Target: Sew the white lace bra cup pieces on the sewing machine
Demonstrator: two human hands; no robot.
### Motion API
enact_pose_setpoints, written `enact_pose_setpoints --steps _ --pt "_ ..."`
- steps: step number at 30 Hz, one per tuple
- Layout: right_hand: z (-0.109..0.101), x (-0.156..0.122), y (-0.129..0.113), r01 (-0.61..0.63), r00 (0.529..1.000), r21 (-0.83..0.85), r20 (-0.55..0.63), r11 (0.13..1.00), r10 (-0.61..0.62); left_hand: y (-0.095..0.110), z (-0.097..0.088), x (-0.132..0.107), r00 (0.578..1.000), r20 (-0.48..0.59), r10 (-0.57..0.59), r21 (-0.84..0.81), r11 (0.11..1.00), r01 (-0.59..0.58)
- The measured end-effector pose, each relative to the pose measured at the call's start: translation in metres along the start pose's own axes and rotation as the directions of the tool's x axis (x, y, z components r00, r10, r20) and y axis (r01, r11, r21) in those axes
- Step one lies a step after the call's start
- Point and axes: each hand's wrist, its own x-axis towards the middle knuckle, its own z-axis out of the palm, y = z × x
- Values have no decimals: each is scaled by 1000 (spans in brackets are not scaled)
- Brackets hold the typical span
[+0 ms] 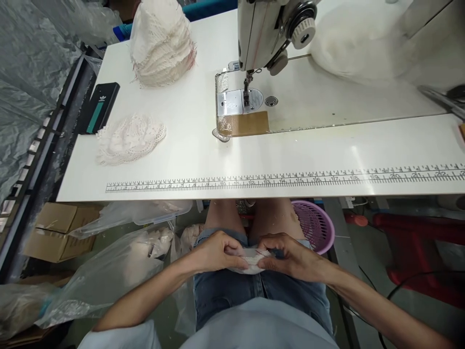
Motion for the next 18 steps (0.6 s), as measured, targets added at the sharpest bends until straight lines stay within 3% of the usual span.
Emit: enact_pose_setpoints --steps 7,18 --pt "2 2 -8 16 1000 -88 -9 996 -17 12 1 -2 1000 5 31 63 998 -31" --pt "2 -11 1 38 994 -27 -97 999 -40 1 4 -2 999 -44 17 24 1000 -16"
